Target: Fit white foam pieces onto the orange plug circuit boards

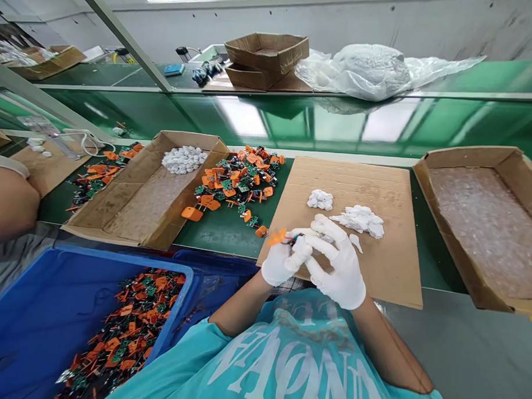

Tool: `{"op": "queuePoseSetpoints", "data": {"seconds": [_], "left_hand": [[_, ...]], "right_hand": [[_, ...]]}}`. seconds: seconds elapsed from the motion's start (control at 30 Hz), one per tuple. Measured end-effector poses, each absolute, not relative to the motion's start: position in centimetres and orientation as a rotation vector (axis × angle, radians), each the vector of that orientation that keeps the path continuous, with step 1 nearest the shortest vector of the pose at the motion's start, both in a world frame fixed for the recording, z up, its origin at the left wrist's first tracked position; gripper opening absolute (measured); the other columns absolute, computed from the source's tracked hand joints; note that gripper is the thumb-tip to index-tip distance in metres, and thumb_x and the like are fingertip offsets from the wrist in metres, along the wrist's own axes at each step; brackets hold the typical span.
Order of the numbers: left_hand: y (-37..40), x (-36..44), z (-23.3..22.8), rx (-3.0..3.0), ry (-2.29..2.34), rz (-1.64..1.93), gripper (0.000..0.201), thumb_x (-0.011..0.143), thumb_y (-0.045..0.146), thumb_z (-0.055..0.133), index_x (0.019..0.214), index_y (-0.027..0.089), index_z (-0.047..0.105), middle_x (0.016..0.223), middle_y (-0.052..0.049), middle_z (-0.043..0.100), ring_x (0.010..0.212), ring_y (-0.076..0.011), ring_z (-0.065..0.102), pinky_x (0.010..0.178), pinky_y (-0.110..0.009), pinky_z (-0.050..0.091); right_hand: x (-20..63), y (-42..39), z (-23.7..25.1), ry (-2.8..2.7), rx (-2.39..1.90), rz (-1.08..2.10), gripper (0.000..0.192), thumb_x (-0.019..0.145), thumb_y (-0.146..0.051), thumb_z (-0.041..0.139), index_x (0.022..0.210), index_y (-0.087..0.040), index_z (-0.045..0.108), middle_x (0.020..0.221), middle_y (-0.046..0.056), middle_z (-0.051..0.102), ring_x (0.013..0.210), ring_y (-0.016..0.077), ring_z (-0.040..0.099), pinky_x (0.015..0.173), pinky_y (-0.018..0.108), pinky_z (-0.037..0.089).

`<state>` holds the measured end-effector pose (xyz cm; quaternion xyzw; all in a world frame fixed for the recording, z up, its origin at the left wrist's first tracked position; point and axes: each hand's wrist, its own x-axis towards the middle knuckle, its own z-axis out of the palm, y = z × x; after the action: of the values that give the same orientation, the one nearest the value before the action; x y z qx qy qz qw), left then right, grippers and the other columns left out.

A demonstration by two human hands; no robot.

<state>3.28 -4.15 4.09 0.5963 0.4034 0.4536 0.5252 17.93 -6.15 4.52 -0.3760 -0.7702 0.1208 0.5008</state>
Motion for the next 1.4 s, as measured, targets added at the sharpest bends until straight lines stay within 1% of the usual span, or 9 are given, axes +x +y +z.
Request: {"op": "queuePoseSetpoints", "data": {"seconds": [0.17, 0.27, 0.4, 0.63, 0.83, 1.07, 1.17, 1.3, 1.4], "left_hand": [[-4.0, 3.1, 4.1, 1.338, 0.973, 0.932, 0.057, 0.079, 0.070, 0.057, 0.062, 0.017, 0.046, 0.061, 0.000, 0.046, 0.061, -0.0116, 0.039, 0.061, -0.027, 0.038], [-3.7, 2.5, 4.3, 1.354, 0.807, 0.790, 0.066, 0.079, 0.080, 0.048, 0.058, 0.018, 0.042, 0.060, 0.001, 0.041, 0.061, -0.0114, 0.037, 0.060, -0.027, 0.037], [-3.7, 2.3, 3.7, 1.210, 0.602, 0.726, 0.072, 0.079, 0.087, 0.034, 0.057, 0.019, 0.042, 0.063, -0.002, 0.046, 0.065, -0.0147, 0.045, 0.069, -0.031, 0.045], [-4.3, 4.5, 1.1, 0.818, 0.657, 0.889, 0.076, 0.060, 0.092, 0.055, 0.050, 0.019, 0.034, 0.052, 0.001, 0.037, 0.051, -0.0098, 0.036, 0.051, -0.027, 0.039], [-4.5, 4.3, 1.9, 0.729, 0.691, 0.857, 0.075, 0.058, 0.089, 0.060, 0.055, 0.017, 0.041, 0.055, -0.002, 0.050, 0.050, -0.0103, 0.046, 0.046, -0.024, 0.036], [-4.9, 4.3, 1.4, 0.828, 0.855, 0.959, 0.078, 0.059, 0.089, 0.060, 0.051, 0.019, 0.029, 0.047, 0.006, 0.027, 0.044, -0.0036, 0.023, 0.043, -0.022, 0.019], [-5.0, 4.1, 1.2, 0.841, 0.836, 0.970, 0.079, 0.055, 0.094, 0.056, 0.050, 0.018, 0.035, 0.047, 0.004, 0.033, 0.044, -0.0054, 0.029, 0.044, -0.023, 0.026], [-4.7, 3.9, 1.4, 0.884, 0.894, 0.978, 0.077, 0.052, 0.092, 0.060, 0.053, 0.016, 0.049, 0.049, -0.001, 0.047, 0.048, -0.0105, 0.043, 0.047, -0.026, 0.036], [-4.5, 3.9, 1.7, 0.840, 0.884, 0.977, 0.077, 0.049, 0.090, 0.064, 0.057, 0.015, 0.050, 0.050, 0.000, 0.045, 0.050, -0.0100, 0.042, 0.048, -0.026, 0.036]], "right_hand": [[18.5, -5.2, 5.1, -1.947, -0.911, 0.477, 0.053, 0.086, -0.025, 0.068, 0.137, -0.023, 0.054, 0.138, 0.013, 0.059, 0.131, 0.0270, 0.054, 0.108, 0.044, 0.048], [18.8, -4.5, 4.9, -1.991, -0.837, 0.492, 0.041, 0.087, -0.027, 0.069, 0.127, -0.025, 0.062, 0.119, 0.007, 0.071, 0.110, 0.0224, 0.068, 0.094, 0.036, 0.056], [18.9, -4.3, 4.4, -2.019, -0.854, 0.483, 0.027, 0.088, -0.034, 0.065, 0.115, -0.029, 0.068, 0.097, 0.004, 0.076, 0.090, 0.0216, 0.072, 0.080, 0.035, 0.058], [18.1, -4.7, 3.4, -1.893, -0.905, 0.441, 0.022, 0.082, -0.029, 0.070, 0.104, -0.027, 0.070, 0.099, 0.006, 0.075, 0.094, 0.0238, 0.071, 0.087, 0.038, 0.057], [18.4, -5.0, 3.7, -1.858, -1.011, 0.810, 0.059, 0.071, -0.033, 0.079, 0.126, -0.025, 0.062, 0.112, 0.008, 0.073, 0.102, 0.0278, 0.070, 0.089, 0.042, 0.057], [18.2, -4.5, 3.9, -1.877, -0.837, 0.616, 0.030, 0.079, -0.025, 0.073, 0.107, -0.031, 0.069, 0.098, 0.003, 0.075, 0.095, 0.0256, 0.071, 0.087, 0.042, 0.057], [18.0, -4.8, 3.6, -1.828, -0.923, 0.683, 0.030, 0.075, -0.026, 0.077, 0.103, -0.030, 0.067, 0.097, 0.004, 0.075, 0.093, 0.0259, 0.071, 0.088, 0.043, 0.056], [17.7, -5.2, 3.1, -1.662, -0.963, 1.044, 0.045, 0.068, -0.028, 0.082, 0.109, -0.025, 0.064, 0.103, 0.007, 0.072, 0.091, 0.0247, 0.071, 0.082, 0.040, 0.057], [17.5, -5.2, 3.2, -1.540, -0.962, 1.113, 0.033, 0.072, -0.026, 0.079, 0.101, -0.024, 0.064, 0.097, 0.005, 0.071, 0.087, 0.0212, 0.069, 0.079, 0.036, 0.057]]}}
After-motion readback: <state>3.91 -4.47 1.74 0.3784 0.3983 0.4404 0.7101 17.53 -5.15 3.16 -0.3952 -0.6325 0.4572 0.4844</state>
